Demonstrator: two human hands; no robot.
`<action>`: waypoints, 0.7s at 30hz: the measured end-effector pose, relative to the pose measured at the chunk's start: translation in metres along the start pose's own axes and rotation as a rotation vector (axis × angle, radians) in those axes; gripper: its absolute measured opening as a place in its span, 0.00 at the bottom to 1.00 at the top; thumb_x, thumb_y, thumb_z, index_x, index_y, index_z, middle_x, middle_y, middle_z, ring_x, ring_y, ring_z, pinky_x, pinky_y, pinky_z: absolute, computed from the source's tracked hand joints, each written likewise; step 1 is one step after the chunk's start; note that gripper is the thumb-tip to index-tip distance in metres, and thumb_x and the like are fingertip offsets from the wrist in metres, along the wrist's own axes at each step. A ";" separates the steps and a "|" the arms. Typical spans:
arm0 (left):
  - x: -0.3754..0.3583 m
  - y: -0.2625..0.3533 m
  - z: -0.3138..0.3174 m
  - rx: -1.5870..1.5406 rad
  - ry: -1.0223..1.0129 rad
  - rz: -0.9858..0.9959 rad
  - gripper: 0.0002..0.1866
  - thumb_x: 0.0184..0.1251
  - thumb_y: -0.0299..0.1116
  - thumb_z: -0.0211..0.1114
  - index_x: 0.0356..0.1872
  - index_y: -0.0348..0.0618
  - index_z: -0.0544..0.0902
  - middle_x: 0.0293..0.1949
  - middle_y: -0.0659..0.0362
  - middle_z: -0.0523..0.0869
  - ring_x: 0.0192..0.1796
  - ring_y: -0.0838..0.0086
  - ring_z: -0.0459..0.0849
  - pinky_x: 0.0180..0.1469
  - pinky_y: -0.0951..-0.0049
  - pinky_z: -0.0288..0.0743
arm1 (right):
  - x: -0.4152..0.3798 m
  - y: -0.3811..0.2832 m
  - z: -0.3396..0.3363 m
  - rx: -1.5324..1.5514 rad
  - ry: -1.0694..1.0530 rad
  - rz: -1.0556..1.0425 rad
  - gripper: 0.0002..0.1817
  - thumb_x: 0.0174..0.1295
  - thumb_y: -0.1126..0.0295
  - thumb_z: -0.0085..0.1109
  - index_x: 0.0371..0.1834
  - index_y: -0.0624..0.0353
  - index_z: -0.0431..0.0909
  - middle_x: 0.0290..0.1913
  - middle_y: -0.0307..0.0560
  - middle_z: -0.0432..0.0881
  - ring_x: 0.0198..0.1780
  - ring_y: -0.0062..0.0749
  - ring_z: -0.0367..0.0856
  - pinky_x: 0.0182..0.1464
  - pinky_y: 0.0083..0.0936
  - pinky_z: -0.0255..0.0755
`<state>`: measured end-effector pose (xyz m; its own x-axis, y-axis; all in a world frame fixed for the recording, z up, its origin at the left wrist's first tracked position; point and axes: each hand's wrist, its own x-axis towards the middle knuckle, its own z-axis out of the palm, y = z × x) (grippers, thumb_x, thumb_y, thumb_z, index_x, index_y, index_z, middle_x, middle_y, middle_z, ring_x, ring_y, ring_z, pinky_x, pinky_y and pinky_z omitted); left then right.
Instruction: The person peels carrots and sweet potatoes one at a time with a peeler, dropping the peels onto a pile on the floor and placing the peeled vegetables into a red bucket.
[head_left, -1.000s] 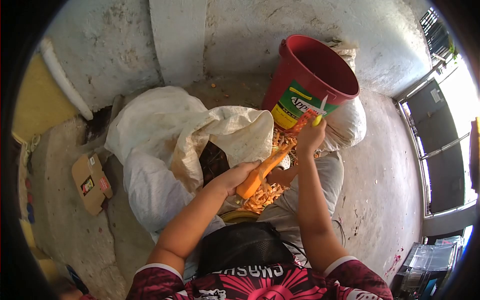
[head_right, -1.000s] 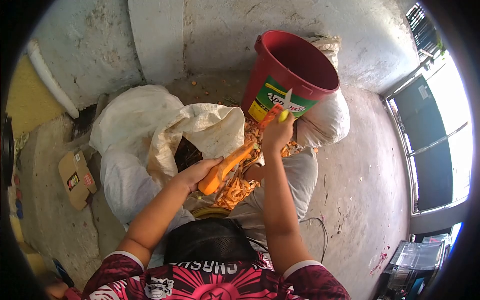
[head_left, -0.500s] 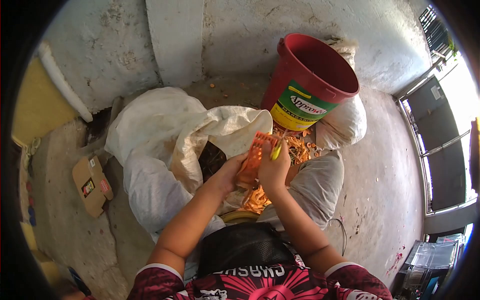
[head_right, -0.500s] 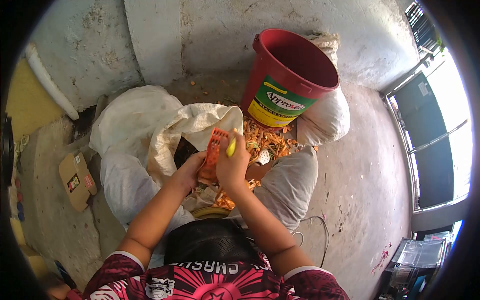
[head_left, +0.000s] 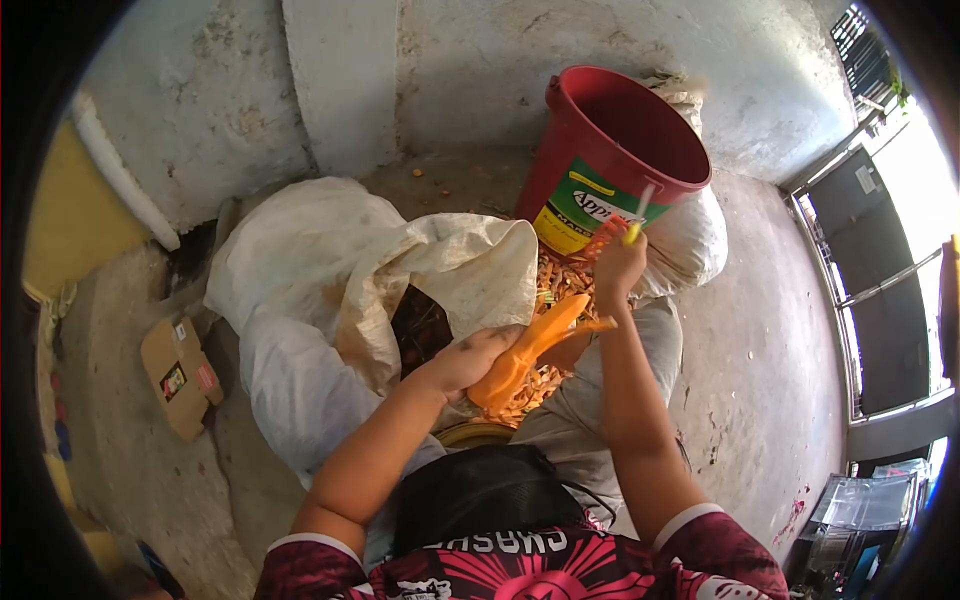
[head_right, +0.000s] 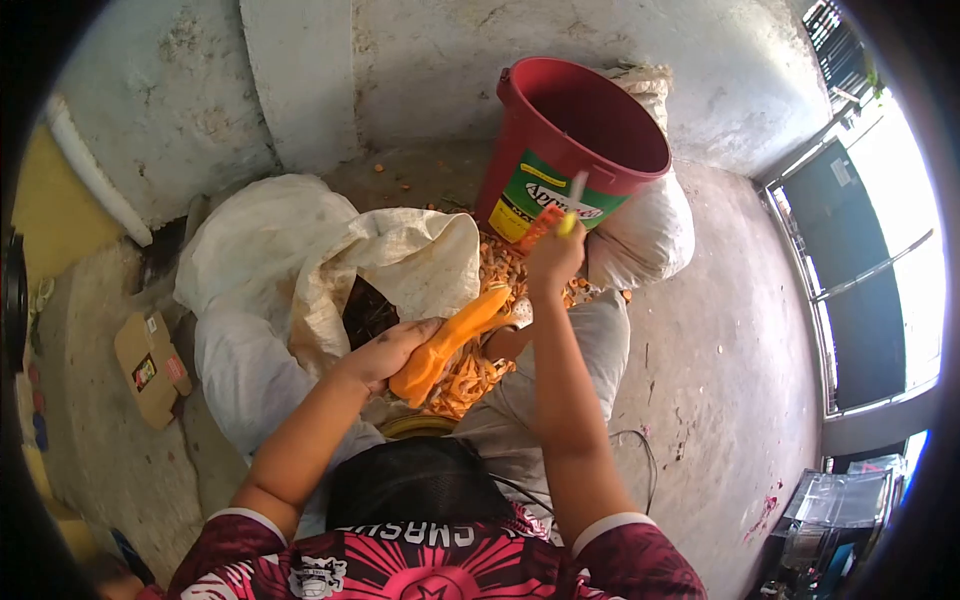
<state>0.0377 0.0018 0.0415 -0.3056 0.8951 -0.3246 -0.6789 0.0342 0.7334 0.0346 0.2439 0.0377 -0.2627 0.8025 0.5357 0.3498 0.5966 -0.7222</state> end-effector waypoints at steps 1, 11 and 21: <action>0.001 0.001 -0.002 0.022 0.056 0.036 0.19 0.67 0.43 0.42 0.47 0.38 0.70 0.33 0.59 0.77 0.29 0.77 0.77 0.32 0.77 0.74 | 0.010 0.023 0.004 0.082 0.003 0.050 0.11 0.57 0.68 0.49 0.38 0.65 0.70 0.28 0.55 0.77 0.30 0.48 0.76 0.33 0.34 0.67; 0.009 0.009 -0.020 -0.061 0.117 0.088 0.20 0.64 0.47 0.45 0.49 0.44 0.68 0.30 0.60 0.75 0.28 0.76 0.77 0.26 0.75 0.75 | -0.044 -0.022 -0.028 0.456 -0.216 0.148 0.10 0.60 0.68 0.46 0.36 0.65 0.70 0.28 0.44 0.74 0.29 0.26 0.70 0.33 0.22 0.64; 0.020 -0.006 -0.020 -0.231 0.092 0.080 0.21 0.64 0.47 0.43 0.47 0.42 0.70 0.32 0.57 0.78 0.27 0.71 0.78 0.23 0.72 0.75 | -0.082 -0.072 -0.040 0.631 -0.256 0.093 0.10 0.60 0.68 0.46 0.39 0.65 0.69 0.28 0.45 0.73 0.29 0.28 0.70 0.33 0.24 0.65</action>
<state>0.0221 0.0109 0.0188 -0.4167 0.8465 -0.3315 -0.7816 -0.1473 0.6062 0.0667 0.1352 0.0631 -0.4884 0.7782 0.3949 -0.1891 0.3474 -0.9185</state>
